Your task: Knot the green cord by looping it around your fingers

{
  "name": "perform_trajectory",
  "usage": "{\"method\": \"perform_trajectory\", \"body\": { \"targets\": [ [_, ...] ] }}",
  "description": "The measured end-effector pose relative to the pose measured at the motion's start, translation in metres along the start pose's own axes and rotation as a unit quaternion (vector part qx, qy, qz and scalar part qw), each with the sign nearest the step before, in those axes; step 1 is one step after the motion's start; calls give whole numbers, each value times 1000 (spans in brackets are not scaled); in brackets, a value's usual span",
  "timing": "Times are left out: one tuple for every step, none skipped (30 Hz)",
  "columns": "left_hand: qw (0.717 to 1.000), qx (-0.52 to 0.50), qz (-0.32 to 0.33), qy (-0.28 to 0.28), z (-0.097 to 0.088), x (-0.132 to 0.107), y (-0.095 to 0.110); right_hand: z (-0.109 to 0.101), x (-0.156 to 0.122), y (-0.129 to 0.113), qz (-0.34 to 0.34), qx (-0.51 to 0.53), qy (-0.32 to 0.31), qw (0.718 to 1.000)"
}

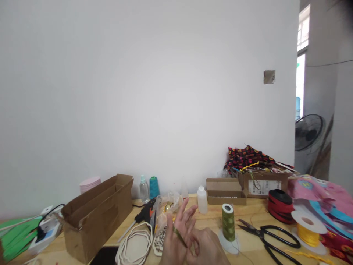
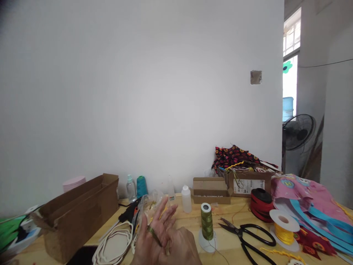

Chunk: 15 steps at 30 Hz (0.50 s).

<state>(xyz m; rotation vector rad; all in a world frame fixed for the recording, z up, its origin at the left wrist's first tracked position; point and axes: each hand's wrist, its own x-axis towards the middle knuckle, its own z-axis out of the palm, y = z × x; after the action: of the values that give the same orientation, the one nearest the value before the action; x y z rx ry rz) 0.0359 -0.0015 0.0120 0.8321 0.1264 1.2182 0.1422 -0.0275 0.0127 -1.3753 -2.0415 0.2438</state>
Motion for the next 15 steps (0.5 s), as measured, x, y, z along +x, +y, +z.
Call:
{"method": "perform_trajectory", "body": {
  "targets": [
    [1000,6,-4,3,1,-1,0,1,0,0,3,9,-8,1000],
    [1000,7,-10,5,2,-1,0,2,0,1,6,19,-13,1000],
    [1000,3,-16,8,3,-2,0,3,0,1,7,29,-14,999],
    [1000,-8,-19,12,5,-2,1,4,0,2,5,39,-10,999],
    [999,-23,-16,17,5,-2,2,4,0,4,3,44,-1,999],
    [999,-42,-9,25,5,-2,4,4,0,5,-1,47,9,999],
    [998,-61,-1,32,5,-1,7,2,0,5,-5,50,16,999],
    [996,-80,10,39,4,0,10,0,0,6,-9,56,15,998],
    [994,-96,22,47,2,0,14,-3,1,6,-13,64,8,998],
    [992,-109,34,54,-1,1,17,-6,1,6,-19,74,-1,997],
    [990,-119,50,63,-3,1,20,-10,1,6,-25,81,-10,996],
    [987,-126,66,69,-6,1,23,-12,1,6,-31,84,-16,996],
    [985,-130,82,75,-9,2,26,-14,1,6,-33,78,-18,996],
    [983,-133,97,80,-12,1,28,-16,1,6,-34,66,-19,997],
    [981,-135,108,82,-15,1,30,-16,1,7,-34,51,-20,998]
  ]
}}
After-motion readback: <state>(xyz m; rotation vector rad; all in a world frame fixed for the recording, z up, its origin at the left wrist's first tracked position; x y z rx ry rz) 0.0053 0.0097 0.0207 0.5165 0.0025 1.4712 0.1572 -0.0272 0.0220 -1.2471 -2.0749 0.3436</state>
